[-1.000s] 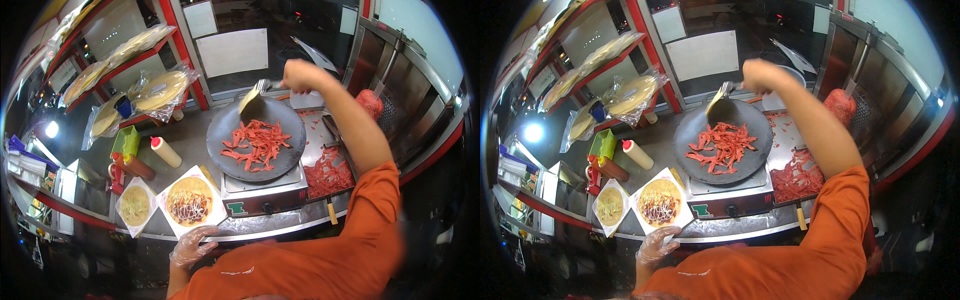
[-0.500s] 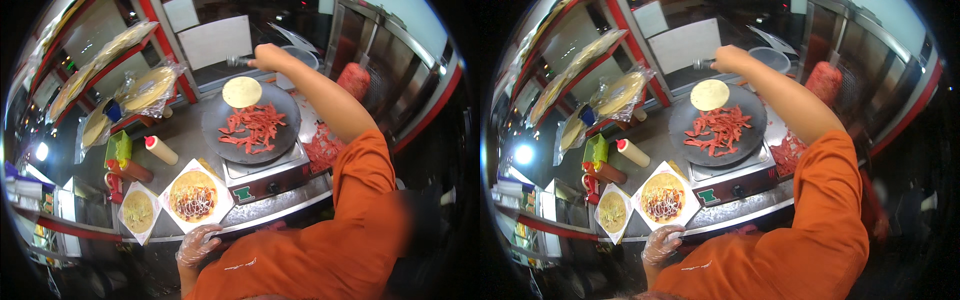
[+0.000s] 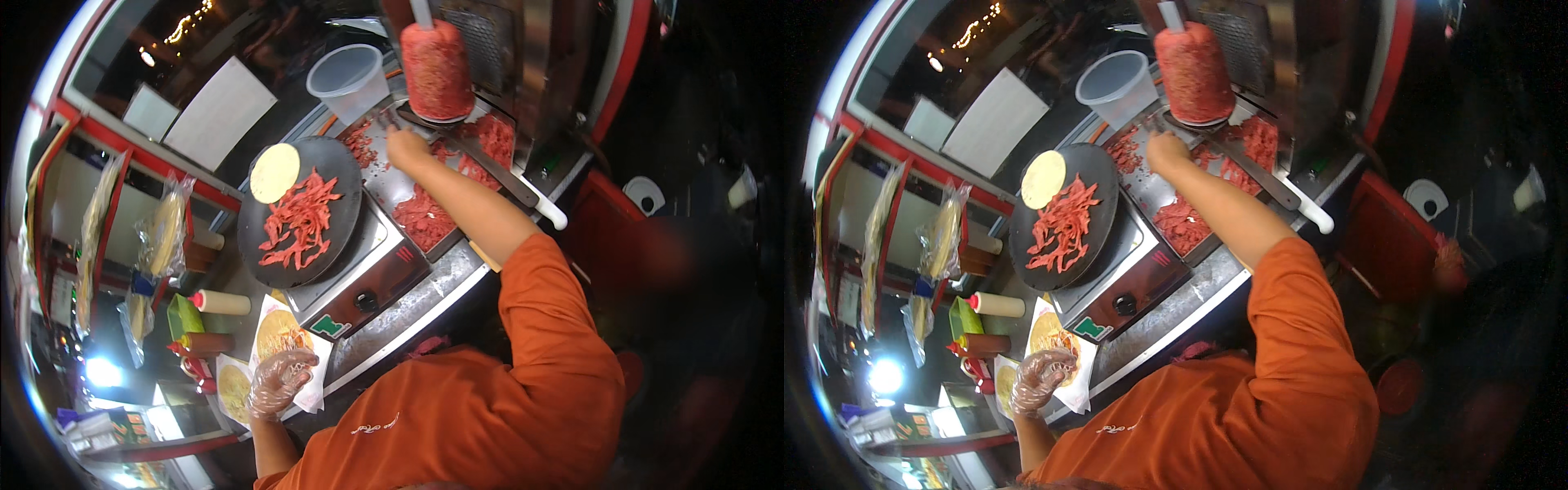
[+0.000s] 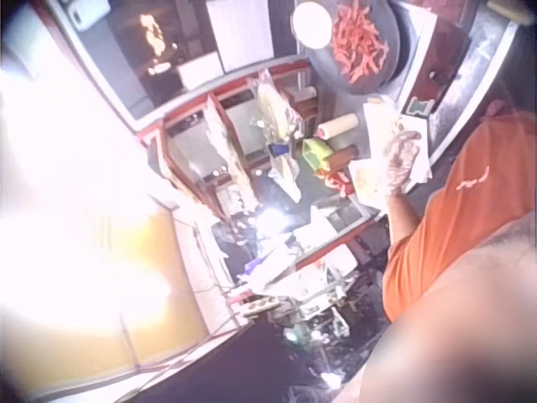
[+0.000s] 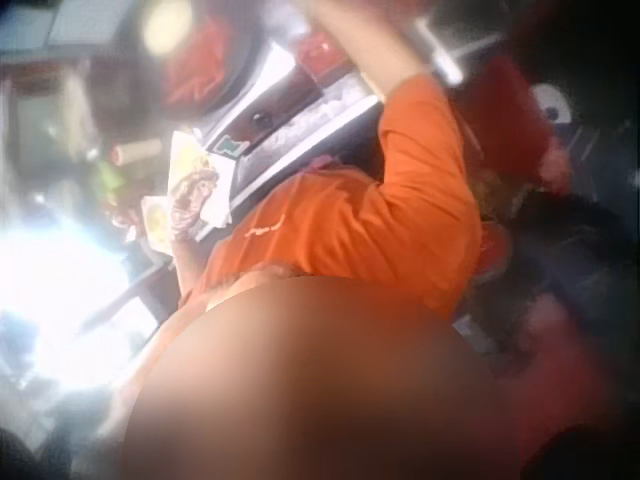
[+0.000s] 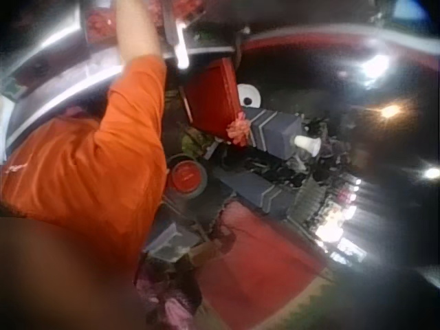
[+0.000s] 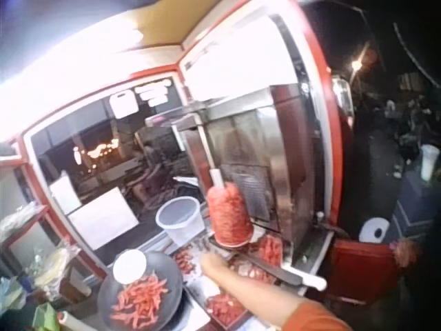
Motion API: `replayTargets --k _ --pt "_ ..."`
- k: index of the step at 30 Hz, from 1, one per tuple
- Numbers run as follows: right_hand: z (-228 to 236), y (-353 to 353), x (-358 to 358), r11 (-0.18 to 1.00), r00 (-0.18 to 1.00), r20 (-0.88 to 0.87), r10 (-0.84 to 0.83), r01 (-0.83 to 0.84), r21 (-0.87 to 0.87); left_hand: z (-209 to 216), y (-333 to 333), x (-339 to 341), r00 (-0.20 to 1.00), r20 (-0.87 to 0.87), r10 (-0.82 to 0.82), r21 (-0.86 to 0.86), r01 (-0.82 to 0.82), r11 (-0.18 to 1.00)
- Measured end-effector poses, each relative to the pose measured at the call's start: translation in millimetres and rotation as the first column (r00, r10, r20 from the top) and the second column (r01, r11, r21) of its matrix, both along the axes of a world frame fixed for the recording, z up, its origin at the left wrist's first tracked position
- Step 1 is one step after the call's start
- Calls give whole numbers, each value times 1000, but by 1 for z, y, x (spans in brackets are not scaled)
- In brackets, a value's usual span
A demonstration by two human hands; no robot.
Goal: The person assembles tacos by placing shredded lettuce and sliced meat onto tortillas, then adding sauces. The person folds the tortillas and places them into paper wrappers.
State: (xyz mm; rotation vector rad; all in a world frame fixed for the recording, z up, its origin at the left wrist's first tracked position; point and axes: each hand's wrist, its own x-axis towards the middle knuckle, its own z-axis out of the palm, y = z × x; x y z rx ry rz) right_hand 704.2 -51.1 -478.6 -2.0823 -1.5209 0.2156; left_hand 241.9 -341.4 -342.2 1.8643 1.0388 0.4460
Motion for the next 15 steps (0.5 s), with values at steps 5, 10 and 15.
replayTargets --k 5,10,15 --pt "12 -14 -25 988 988 20 150 -150 -25 11 0 33 999 -14 -50 6 50 999" --pt "5 -33 -33 960 953 151 261 -272 61 -17 -23 26 998 -25 65 -44 -66 997" --pt "-2 -36 -30 926 916 244 319 -357 126 -40 -44 6 979 77 187 -55 -183 981"
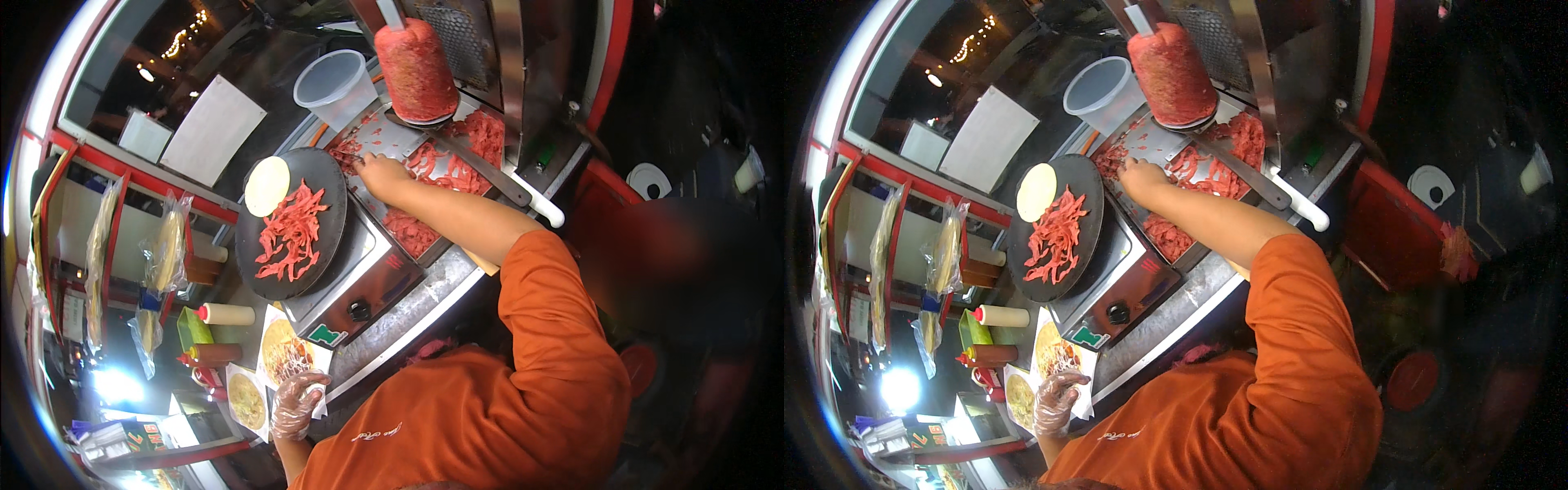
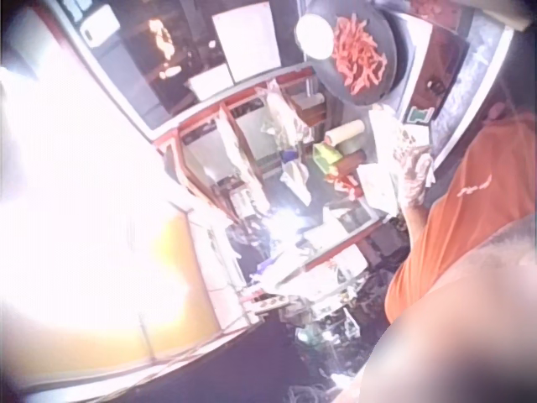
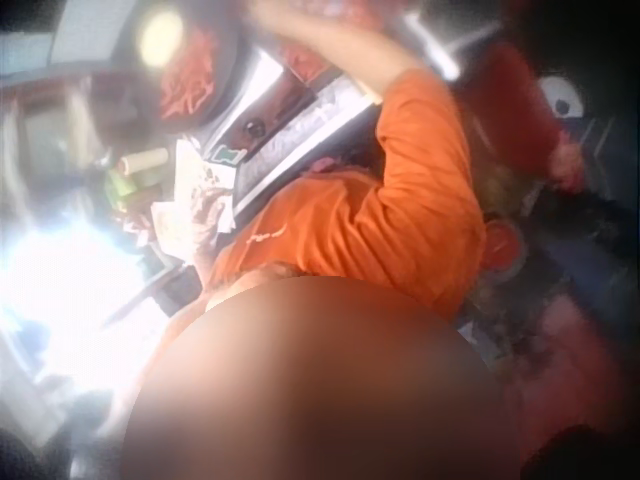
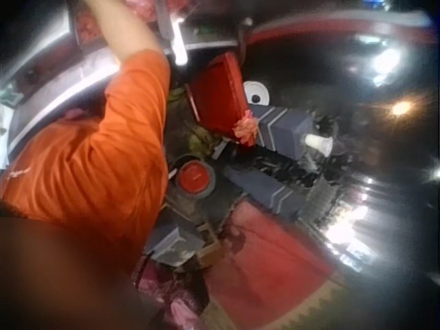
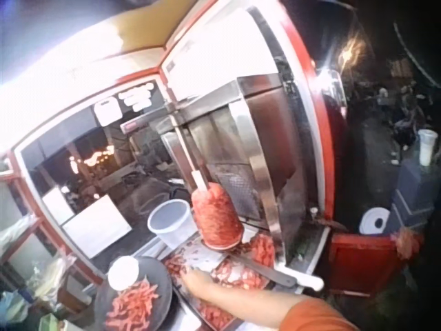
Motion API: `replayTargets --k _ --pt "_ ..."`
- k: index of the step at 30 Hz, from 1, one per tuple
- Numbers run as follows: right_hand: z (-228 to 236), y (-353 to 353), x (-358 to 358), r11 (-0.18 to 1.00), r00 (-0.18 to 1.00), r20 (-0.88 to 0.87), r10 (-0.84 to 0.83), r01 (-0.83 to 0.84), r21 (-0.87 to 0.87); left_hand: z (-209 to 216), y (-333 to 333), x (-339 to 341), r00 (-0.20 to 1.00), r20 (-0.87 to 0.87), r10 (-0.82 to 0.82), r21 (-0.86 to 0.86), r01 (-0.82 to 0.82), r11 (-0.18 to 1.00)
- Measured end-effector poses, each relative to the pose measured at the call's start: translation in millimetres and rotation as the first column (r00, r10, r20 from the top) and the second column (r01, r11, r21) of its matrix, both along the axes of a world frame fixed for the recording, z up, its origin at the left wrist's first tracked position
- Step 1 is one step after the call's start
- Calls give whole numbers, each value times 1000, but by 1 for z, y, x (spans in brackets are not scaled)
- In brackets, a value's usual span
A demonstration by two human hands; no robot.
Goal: The person assembles tacos by placing shredded lettuce and sliced meat onto tortillas, then adding sauces. The person folds the tortillas and places them into paper wrappers.
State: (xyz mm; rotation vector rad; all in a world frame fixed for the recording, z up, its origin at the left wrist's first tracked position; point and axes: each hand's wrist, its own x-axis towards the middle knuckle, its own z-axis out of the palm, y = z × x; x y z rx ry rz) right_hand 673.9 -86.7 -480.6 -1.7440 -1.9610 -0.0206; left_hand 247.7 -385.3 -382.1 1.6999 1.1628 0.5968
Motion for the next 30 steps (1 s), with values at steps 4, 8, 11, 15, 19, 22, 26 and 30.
replayTargets --k 4,8,11,15,19,22,26,30 --pt "3 -8 13 999 998 -58 -31 30 -17 -20 -9 -41 976 175 127 -18 -126 992" --pt "2 -28 14 996 994 -81 -67 62 -61 -53 -14 -95 873 303 381 -46 -386 921" --pt "0 -41 9 999 999 27 18 -17 -50 -77 -13 -131 746 360 560 -107 -564 819" --pt "4 -50 15 1000 999 34 -27 27 -15 -98 -18 -179 594 347 726 -142 -732 666" --pt "13 -54 38 997 992 -96 -77 75 -23 -122 -36 -212 427 410 806 -227 -808 543" --pt "22 -59 44 973 985 -44 -167 157 -168 -135 -44 -225 310 476 823 -299 -823 483" --pt "38 -71 32 920 936 -79 -344 319 -228 -143 -43 -233 267 472 840 -313 -840 443" --pt "47 -86 16 916 939 -26 -344 330 -227 -141 -39 -239 311 469 827 -269 -841 469"
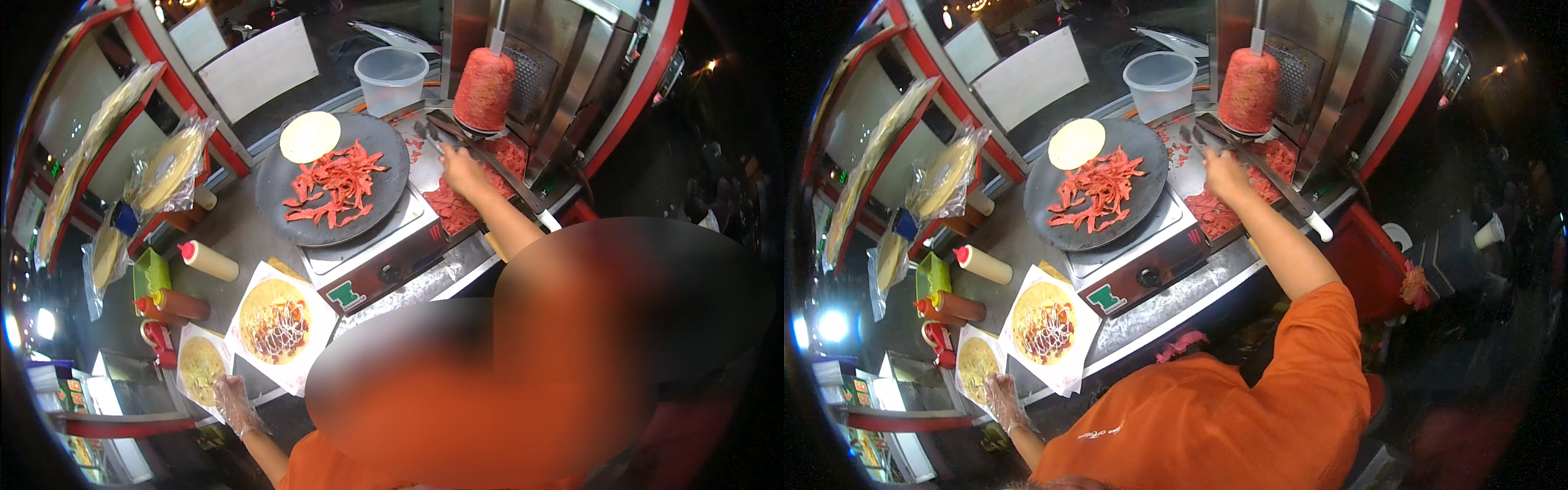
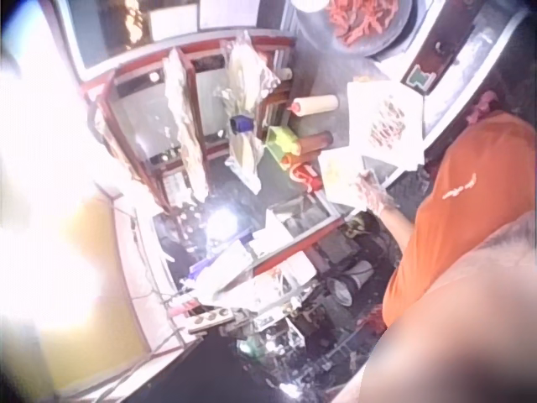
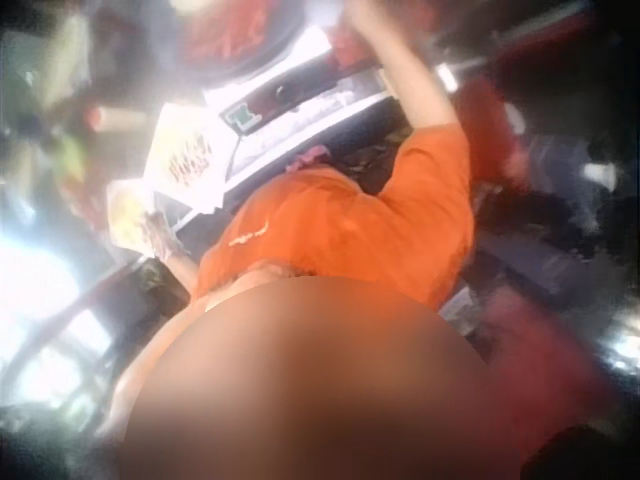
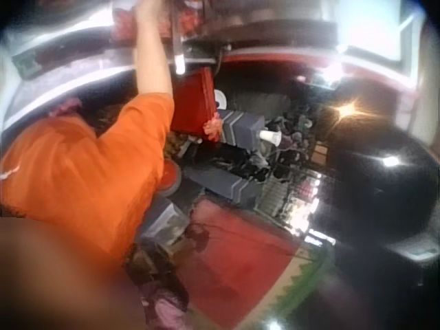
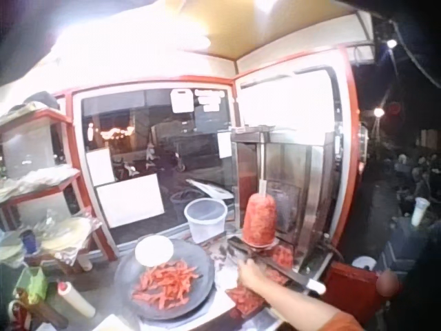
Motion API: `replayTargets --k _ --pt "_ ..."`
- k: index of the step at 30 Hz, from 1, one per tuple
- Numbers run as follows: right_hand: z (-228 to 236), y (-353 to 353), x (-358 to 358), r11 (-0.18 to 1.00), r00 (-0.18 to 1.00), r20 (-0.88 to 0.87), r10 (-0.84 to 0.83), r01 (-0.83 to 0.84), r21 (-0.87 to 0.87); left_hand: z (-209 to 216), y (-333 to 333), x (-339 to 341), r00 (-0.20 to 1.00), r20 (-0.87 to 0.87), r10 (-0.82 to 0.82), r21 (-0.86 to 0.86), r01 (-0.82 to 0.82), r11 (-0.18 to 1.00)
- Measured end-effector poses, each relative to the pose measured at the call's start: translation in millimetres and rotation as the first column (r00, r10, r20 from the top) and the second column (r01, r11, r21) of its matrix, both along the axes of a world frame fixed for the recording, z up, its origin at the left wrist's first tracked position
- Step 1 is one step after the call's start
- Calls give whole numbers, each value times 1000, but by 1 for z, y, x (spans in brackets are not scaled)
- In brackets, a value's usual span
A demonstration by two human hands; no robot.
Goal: The person assembles tacos by placing shredded lettuce and sliced meat onto tortillas, then adding sauces. The person folds the tortillas and places them into paper wrappers.
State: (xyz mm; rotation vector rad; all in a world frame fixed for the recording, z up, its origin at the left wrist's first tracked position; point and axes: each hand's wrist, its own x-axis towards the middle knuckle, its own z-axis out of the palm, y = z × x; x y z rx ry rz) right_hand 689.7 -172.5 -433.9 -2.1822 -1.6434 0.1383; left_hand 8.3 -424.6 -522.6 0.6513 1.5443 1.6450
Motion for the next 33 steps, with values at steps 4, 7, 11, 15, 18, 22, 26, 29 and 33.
replayTargets --k 4,7,11,15,18,22,26,29,33 --pt "-15 -7 -9 998 995 90 41 -37 -51 3 5 1 999 -30 17 5 -17 1000" --pt "-32 1 -6 994 988 103 114 -114 -5 4 14 12 999 -41 8 6 -8 1000" --pt "-39 28 11 983 977 166 133 -151 105 3 27 32 1000 -29 -10 12 10 1000" --pt "-34 60 23 984 989 137 59 -81 161 -2 28 48 999 7 -34 46 33 998" --pt "-42 80 22 984 980 186 69 -97 147 0 25 55 1000 -7 -22 47 22 999" --pt "-60 99 29 971 964 231 135 -175 164 10 20 58 999 -52 2 -15 -3 1000" --pt "-36 98 41 995 981 187 57 -73 76 9 6 46 871 -485 -83 -180 -7 984" --pt "17 61 21 968 954 -233 188 -140 206 -5 0 30 947 -316 -61 -29 54 998" --pt "76 -18 -82 838 700 -463 544 -424 344 -21 24 13 778 -588 -220 -299 43 953"
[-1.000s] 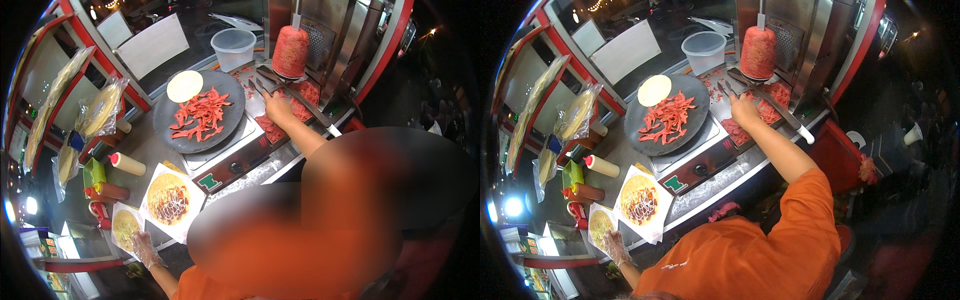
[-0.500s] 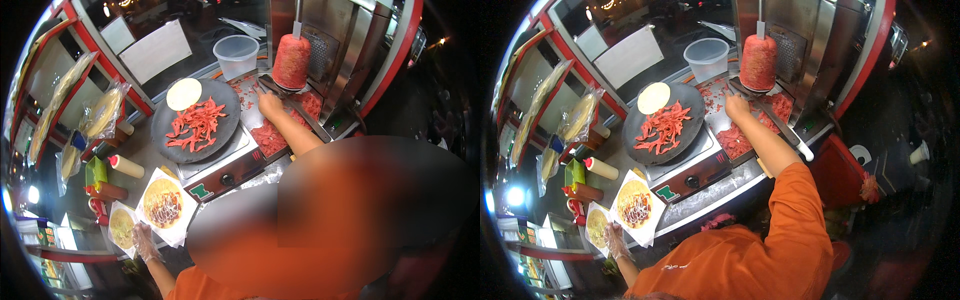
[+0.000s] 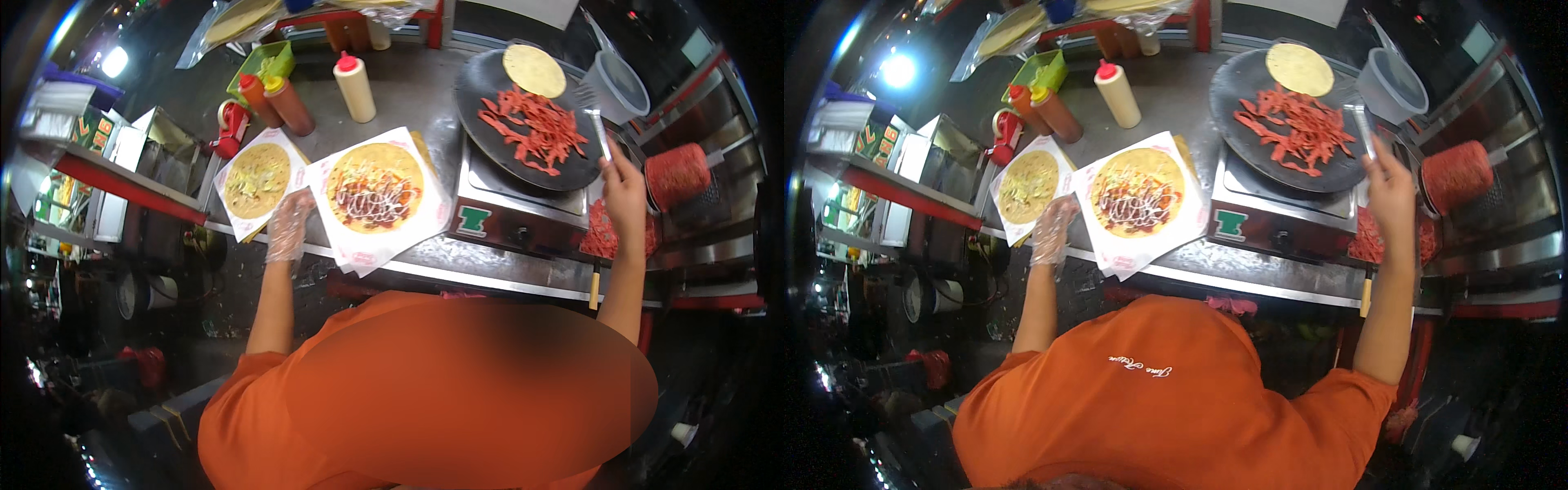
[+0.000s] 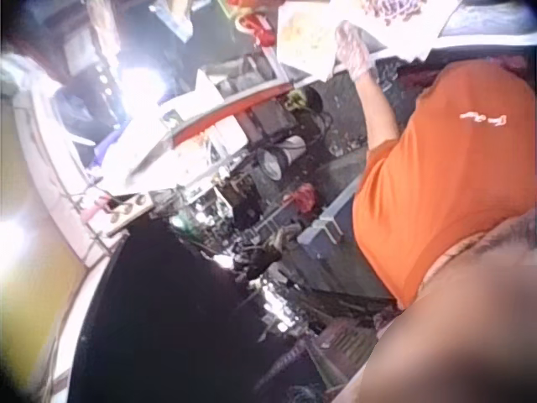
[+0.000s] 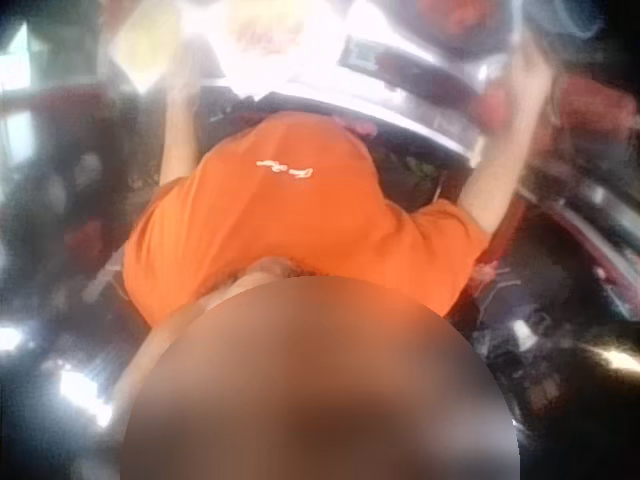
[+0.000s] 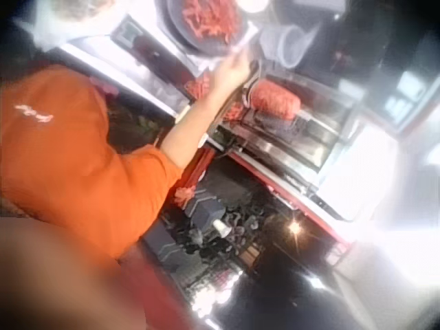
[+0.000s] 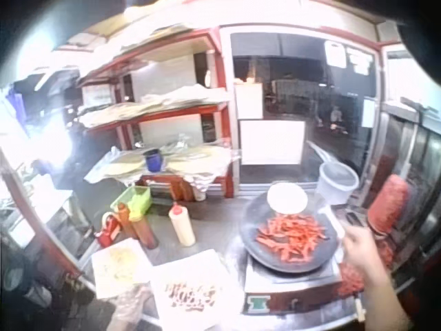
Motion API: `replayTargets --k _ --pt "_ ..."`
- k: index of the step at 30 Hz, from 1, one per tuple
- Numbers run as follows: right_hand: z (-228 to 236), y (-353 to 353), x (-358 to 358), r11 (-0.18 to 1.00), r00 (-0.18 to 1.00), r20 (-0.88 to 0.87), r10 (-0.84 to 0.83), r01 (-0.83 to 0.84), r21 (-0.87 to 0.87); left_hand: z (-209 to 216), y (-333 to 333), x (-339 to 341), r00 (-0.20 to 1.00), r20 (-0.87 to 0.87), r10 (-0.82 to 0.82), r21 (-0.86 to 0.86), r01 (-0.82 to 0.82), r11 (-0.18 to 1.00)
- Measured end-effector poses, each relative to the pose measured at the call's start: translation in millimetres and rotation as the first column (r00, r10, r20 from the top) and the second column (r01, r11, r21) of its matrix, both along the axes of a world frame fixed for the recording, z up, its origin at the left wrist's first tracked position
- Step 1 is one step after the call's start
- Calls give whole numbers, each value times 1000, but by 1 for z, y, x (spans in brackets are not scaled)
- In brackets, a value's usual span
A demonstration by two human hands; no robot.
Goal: The person assembles tacos by placing shredded lettuce and sliced meat onto tortillas, then adding sauces. The person folds the tortillas and places them into paper wrappers.
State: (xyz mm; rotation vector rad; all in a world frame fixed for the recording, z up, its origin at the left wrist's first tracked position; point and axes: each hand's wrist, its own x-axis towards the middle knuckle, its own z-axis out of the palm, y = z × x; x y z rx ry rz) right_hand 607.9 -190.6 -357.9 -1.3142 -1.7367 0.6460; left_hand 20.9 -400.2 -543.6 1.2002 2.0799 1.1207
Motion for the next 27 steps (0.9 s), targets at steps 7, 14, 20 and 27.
replayTargets --k 7,14,20,27 --pt "-70 -122 -227 902 776 468 423 -412 -131 6 43 12 890 -370 -265 -124 235 964" --pt "-67 -144 -209 997 986 166 -1 -12 78 2 58 -10 962 79 -262 -200 273 941" --pt "23 -135 -96 895 885 142 -443 446 13 -29 62 -12 776 -526 -347 -60 373 926" --pt "110 -103 -31 942 205 923 -325 -21 336 -18 97 -25 953 1 -303 -267 292 919"
